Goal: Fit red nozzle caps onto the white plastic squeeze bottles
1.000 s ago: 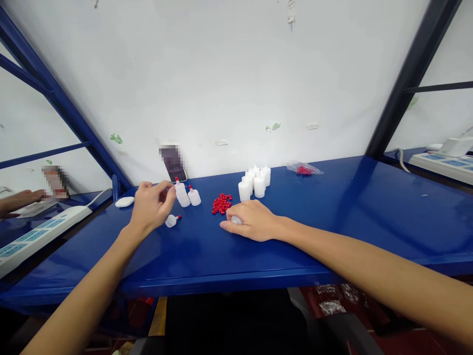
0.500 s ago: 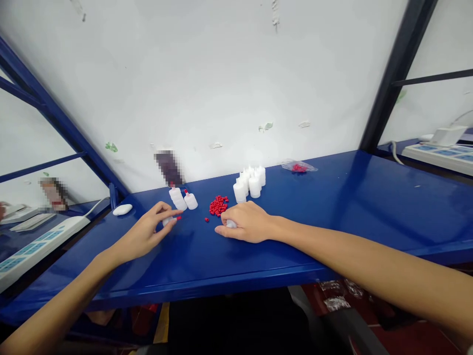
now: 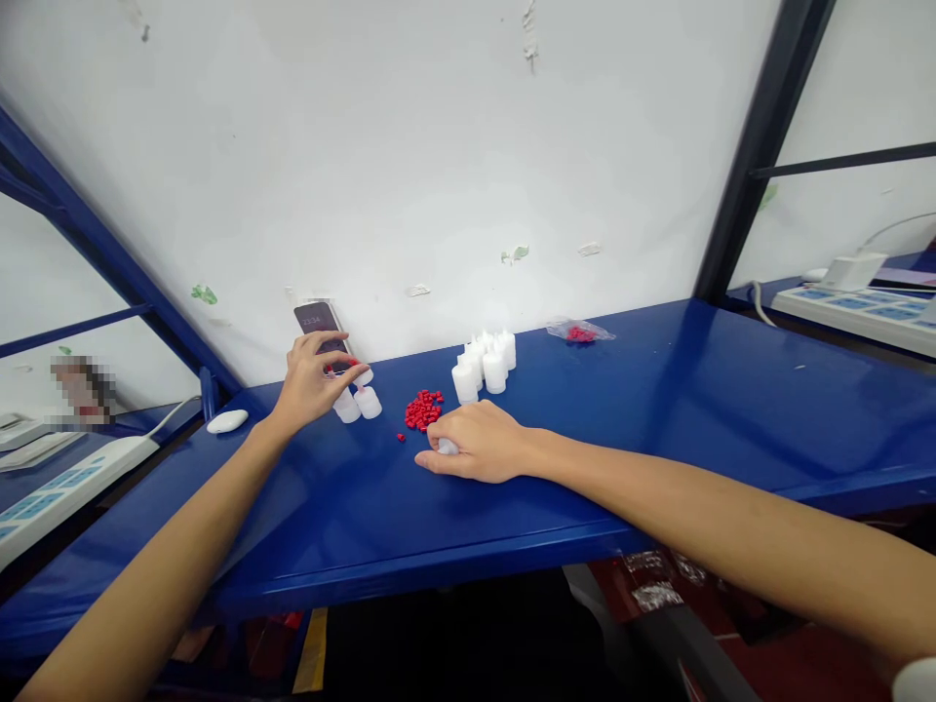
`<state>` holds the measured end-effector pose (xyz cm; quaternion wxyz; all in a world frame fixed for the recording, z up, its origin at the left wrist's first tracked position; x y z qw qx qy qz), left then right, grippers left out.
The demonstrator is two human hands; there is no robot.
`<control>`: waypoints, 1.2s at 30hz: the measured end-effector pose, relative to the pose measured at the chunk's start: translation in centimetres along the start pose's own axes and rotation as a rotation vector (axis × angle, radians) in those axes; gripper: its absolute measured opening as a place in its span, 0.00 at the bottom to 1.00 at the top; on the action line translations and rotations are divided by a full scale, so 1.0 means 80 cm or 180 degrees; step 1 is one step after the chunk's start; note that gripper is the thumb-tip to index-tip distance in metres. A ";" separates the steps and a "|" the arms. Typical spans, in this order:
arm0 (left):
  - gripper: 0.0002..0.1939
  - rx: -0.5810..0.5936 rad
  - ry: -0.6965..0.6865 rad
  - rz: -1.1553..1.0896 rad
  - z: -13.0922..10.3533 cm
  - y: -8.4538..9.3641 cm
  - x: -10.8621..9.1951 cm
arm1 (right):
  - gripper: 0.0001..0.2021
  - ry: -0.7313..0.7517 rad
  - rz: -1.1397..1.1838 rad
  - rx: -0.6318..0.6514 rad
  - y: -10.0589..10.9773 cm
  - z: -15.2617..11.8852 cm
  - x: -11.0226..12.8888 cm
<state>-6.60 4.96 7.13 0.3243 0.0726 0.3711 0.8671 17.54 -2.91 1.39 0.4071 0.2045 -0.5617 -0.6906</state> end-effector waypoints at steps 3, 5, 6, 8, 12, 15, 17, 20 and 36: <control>0.14 0.0012 0.0082 0.0095 -0.004 -0.005 0.012 | 0.21 -0.0021 -0.0016 0.0016 0.000 0.000 0.000; 0.15 0.0031 0.0128 0.0087 -0.008 -0.005 0.017 | 0.21 -0.0024 -0.0047 0.0033 0.000 0.001 0.000; 0.15 0.0040 0.0143 0.0081 -0.010 -0.005 0.018 | 0.21 -0.0018 -0.0063 0.0036 0.000 0.001 0.000; 0.14 -0.0024 0.0164 0.0081 -0.014 -0.002 0.014 | 0.22 -0.0012 -0.0088 0.0028 0.000 0.000 0.001; 0.14 -0.0442 0.0133 0.0222 -0.024 0.014 -0.019 | 0.21 -0.0046 -0.0060 0.0005 0.000 0.000 0.001; 0.12 0.0599 -0.0340 0.0073 -0.039 0.001 -0.061 | 0.19 -0.0073 0.0021 -0.0109 0.002 0.000 -0.001; 0.13 0.1547 -0.0581 -0.0007 -0.057 -0.014 -0.083 | 0.18 -0.0040 0.0078 -0.0179 0.003 0.002 -0.001; 0.16 0.1970 -0.0600 0.0102 -0.075 -0.026 -0.094 | 0.21 -0.0017 0.0037 -0.0165 0.002 0.004 -0.002; 0.03 0.0702 -0.0335 -0.1758 -0.063 -0.011 -0.139 | 0.10 -0.0383 -0.0091 -0.0257 0.007 -0.005 0.008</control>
Point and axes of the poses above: each hand's wrist, its own z-axis towards the middle knuckle, its own y-axis out of the back of the hand, x = y × z, the point moved 4 cm from there along z, towards the middle knuckle, and after that the axes turned 9 degrees about -z, right-handed, at the moved point
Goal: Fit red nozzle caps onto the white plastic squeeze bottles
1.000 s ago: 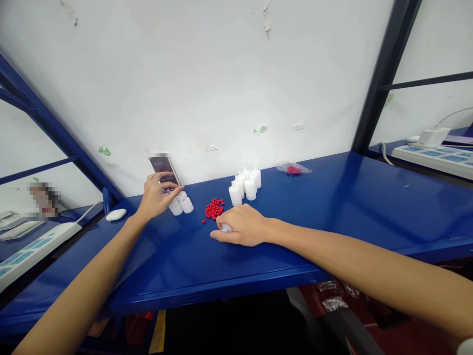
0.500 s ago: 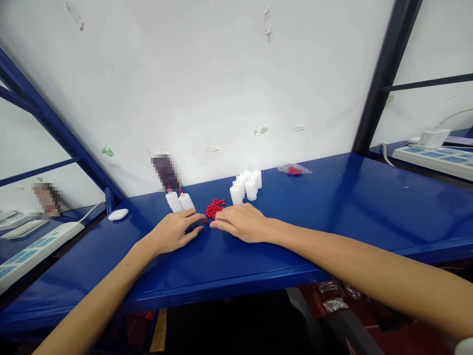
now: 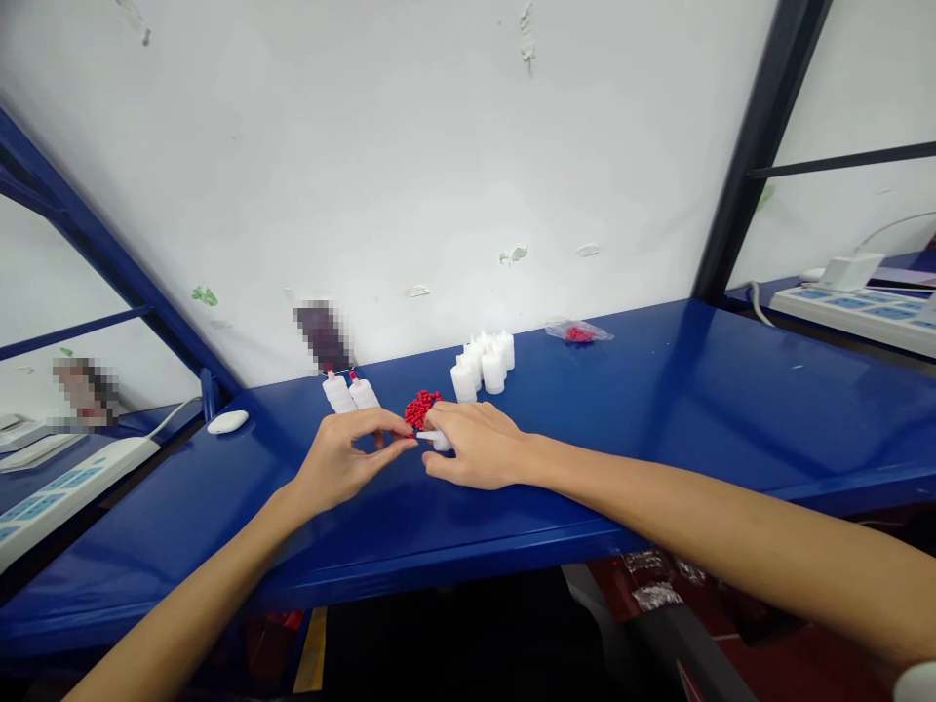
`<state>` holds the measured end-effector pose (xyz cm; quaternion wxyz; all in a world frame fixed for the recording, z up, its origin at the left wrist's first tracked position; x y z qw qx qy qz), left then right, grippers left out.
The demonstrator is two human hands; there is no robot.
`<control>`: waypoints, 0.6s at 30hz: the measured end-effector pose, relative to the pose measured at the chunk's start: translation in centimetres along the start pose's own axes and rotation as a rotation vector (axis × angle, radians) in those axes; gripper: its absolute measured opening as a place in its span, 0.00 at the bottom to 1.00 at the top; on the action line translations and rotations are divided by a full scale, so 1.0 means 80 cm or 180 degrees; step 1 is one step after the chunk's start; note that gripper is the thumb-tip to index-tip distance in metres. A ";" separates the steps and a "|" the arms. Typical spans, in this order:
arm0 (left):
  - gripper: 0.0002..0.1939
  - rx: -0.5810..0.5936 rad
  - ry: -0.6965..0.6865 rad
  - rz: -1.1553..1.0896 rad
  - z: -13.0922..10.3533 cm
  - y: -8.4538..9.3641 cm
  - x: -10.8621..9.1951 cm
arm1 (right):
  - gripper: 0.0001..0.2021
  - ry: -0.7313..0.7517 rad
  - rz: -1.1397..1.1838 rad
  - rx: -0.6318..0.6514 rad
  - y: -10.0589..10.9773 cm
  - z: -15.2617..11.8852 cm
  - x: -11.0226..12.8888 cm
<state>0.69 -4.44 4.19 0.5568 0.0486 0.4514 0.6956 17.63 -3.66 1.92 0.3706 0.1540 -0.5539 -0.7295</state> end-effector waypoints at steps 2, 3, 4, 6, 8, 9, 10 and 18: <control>0.03 -0.0036 -0.0108 -0.0021 0.001 -0.004 -0.009 | 0.09 -0.0075 -0.0067 0.0108 0.000 -0.001 0.001; 0.03 -0.0069 -0.0132 -0.0006 0.001 -0.004 -0.010 | 0.09 -0.0086 -0.0076 0.0162 -0.001 -0.001 0.001; 0.03 -0.0122 -0.0146 0.0015 0.001 -0.005 -0.010 | 0.08 -0.0072 -0.0070 0.0204 -0.002 -0.001 0.001; 0.04 -0.0246 -0.0172 0.0057 -0.001 -0.004 -0.009 | 0.09 -0.0007 -0.0040 0.0241 -0.003 0.000 0.001; 0.04 -0.0297 -0.0234 0.0076 -0.003 -0.004 -0.008 | 0.12 0.0078 -0.0005 0.0215 -0.005 0.000 0.001; 0.03 -0.0280 -0.0271 0.0075 -0.005 -0.005 -0.007 | 0.15 0.0120 0.0009 0.0188 -0.006 0.000 0.000; 0.03 -0.0243 -0.0312 0.0068 -0.006 -0.006 -0.007 | 0.17 0.0159 0.0026 0.0163 -0.007 0.000 0.000; 0.06 0.0087 -0.0668 0.0075 -0.011 -0.025 -0.014 | 0.23 0.0135 0.0369 0.0202 -0.008 0.002 0.001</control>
Point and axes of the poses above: each hand's wrist, its own z-axis towards the middle knuckle, its own y-axis out of the back of the hand, x = y × z, the point moved 4 cm from there along z, towards the middle knuckle, and after that the axes turned 9 degrees about -z, right-handed, at the moved point
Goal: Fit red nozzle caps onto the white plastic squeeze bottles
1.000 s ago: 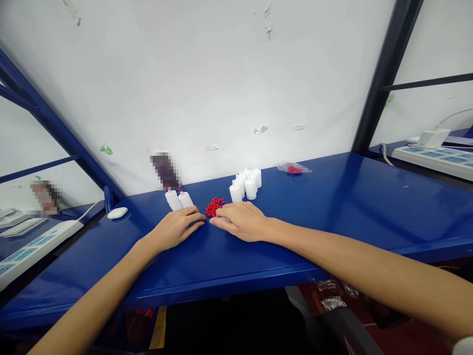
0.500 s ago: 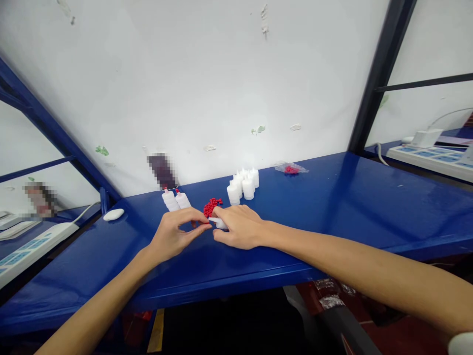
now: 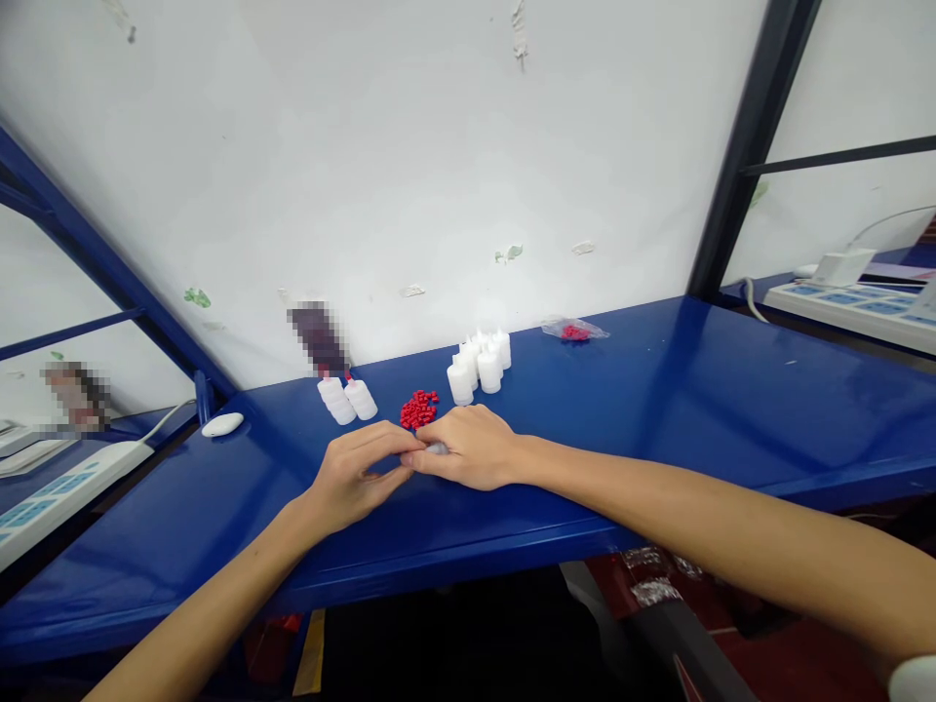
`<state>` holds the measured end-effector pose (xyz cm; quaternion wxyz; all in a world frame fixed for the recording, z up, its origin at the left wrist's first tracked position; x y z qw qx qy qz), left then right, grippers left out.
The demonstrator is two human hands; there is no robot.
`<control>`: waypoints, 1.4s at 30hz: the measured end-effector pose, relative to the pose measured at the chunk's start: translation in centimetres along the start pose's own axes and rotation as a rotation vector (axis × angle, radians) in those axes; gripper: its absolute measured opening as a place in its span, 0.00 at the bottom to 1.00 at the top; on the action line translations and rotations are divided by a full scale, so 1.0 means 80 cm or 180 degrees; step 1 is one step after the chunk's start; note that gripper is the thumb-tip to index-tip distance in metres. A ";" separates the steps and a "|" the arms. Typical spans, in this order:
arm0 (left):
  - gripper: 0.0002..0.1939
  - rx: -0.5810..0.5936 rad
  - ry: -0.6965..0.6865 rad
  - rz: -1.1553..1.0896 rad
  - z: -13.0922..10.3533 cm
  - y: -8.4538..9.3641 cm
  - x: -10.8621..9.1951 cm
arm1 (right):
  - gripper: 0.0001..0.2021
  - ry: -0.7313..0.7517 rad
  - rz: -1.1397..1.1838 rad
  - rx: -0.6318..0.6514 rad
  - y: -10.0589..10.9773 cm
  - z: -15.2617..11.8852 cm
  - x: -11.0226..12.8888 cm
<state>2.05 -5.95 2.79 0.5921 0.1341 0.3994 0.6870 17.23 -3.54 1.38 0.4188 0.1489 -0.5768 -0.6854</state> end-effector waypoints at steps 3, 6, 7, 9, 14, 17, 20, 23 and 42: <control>0.06 0.0052 0.0064 0.0062 0.002 -0.002 0.000 | 0.21 -0.0113 0.0197 -0.0022 0.002 0.000 0.001; 0.05 0.0052 0.0024 0.0152 0.007 -0.001 0.000 | 0.18 -0.0238 0.0362 -0.0074 0.002 -0.001 0.000; 0.05 0.0061 0.0010 0.0188 0.008 0.000 0.001 | 0.17 -0.0251 0.0418 -0.0105 0.002 -0.001 0.000; 0.04 0.0068 -0.0013 0.0297 0.011 0.001 0.001 | 0.16 -0.0241 0.0542 -0.0194 0.002 -0.001 -0.002; 0.03 0.0058 -0.0054 0.0418 0.016 0.001 0.000 | 0.14 -0.0080 0.0840 -0.0347 0.001 -0.001 -0.004; 0.03 0.0186 0.0075 0.0255 0.018 0.001 -0.004 | 0.16 -0.0055 0.0916 -0.0451 0.001 -0.001 -0.006; 0.03 0.0157 0.0271 0.0081 0.022 0.018 0.000 | 0.19 -0.0059 0.1069 -0.0592 0.004 -0.002 -0.009; 0.05 -0.0519 0.0570 0.0265 0.028 0.065 0.025 | 0.21 -0.0149 0.1192 -0.0671 0.006 -0.001 -0.013; 0.13 -0.0729 0.1135 0.1812 0.007 0.125 0.132 | 0.07 -0.0474 0.1282 -0.1091 0.003 -0.003 -0.032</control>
Point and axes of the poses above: each hand's wrist, its own z-axis towards the middle knuckle, its own y-axis out of the back of the hand, x = y × z, the point moved 4 cm from there along z, towards the middle knuckle, and after that the axes turned 9 degrees about -z, right-handed, at the moved point
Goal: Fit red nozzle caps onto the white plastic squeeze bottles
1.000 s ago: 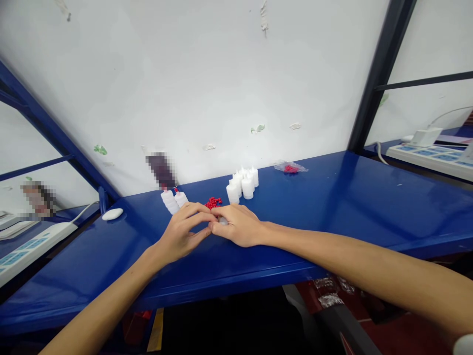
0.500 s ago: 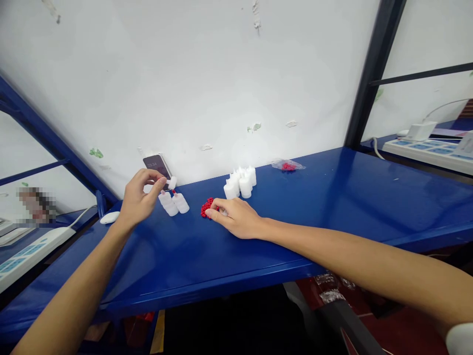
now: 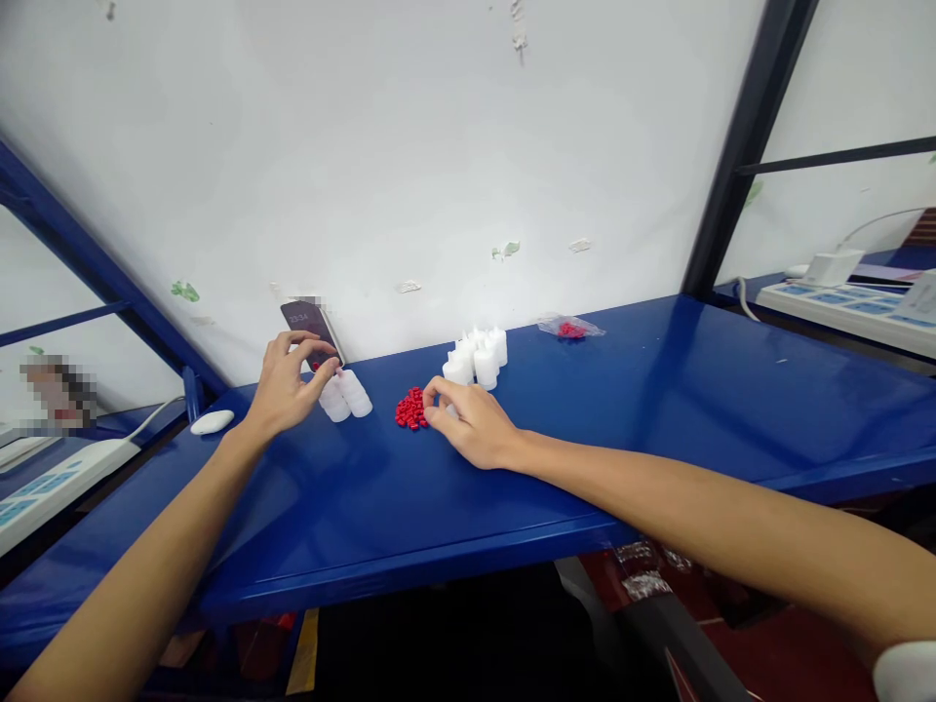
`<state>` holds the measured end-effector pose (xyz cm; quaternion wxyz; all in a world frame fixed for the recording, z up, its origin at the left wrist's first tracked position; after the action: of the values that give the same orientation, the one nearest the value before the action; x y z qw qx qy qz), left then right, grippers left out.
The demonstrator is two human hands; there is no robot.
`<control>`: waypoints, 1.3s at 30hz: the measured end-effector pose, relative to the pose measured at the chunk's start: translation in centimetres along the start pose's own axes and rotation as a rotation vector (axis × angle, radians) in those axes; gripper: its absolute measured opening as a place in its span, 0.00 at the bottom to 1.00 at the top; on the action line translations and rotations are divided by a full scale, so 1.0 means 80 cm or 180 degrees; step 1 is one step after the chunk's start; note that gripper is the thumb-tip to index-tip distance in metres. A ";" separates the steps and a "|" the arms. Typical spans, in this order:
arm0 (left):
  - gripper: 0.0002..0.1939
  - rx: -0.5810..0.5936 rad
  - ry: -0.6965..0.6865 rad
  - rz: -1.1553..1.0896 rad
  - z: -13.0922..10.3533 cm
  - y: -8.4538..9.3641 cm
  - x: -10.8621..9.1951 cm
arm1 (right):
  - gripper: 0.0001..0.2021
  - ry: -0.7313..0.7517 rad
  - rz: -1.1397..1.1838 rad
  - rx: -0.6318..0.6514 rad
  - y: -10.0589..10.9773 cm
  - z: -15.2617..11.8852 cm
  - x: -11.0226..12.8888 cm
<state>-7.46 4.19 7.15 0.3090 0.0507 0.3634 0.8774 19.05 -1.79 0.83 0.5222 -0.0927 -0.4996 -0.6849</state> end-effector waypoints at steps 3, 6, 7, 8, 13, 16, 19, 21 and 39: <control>0.11 -0.0067 -0.0482 -0.0145 -0.002 0.004 -0.033 | 0.10 0.0072 0.0493 0.0167 -0.004 0.001 0.000; 0.10 0.1066 -0.1126 -0.0622 -0.010 -0.017 -0.083 | 0.08 0.0192 0.0644 0.0357 -0.006 0.002 0.005; 0.11 0.1454 -0.1269 -0.0735 -0.015 -0.027 -0.099 | 0.08 0.0204 0.0612 0.0387 -0.006 0.002 0.006; 0.11 0.1692 -0.1382 -0.0803 -0.019 -0.035 -0.111 | 0.09 0.0184 0.0534 0.0383 -0.006 0.002 0.006; 0.11 0.1874 -0.1482 -0.0560 -0.033 -0.069 -0.130 | 0.17 -0.0134 0.0147 0.0253 -0.003 0.005 -0.008; 0.13 0.1793 -0.1500 -0.0166 -0.040 -0.077 -0.126 | 0.18 -0.0142 0.0157 0.0253 -0.002 0.005 -0.013; 0.14 0.1760 -0.1421 -0.0063 -0.045 -0.079 -0.125 | 0.17 -0.0061 0.0047 0.0274 -0.003 0.005 -0.011; 0.14 0.1775 -0.1325 -0.0076 -0.048 -0.080 -0.126 | 0.18 0.0001 -0.0055 0.0279 -0.003 0.006 -0.008; 0.12 0.1711 -0.1155 -0.0465 -0.059 -0.082 -0.137 | 0.15 0.0118 -0.0928 0.0305 0.021 0.011 -0.005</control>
<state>3.20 -1.45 0.79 0.4063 0.2597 0.5237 0.7023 20.23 -0.82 1.96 0.4302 0.0185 -0.5301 -0.7305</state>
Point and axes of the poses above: each hand's wrist, its own z-axis towards the middle knuckle, its own y-axis out of the back of the hand, x = y × z, the point moved 4 cm from there along z, towards the middle knuckle, and after that the axes turned 9 degrees about -z, right-handed, at the moved point
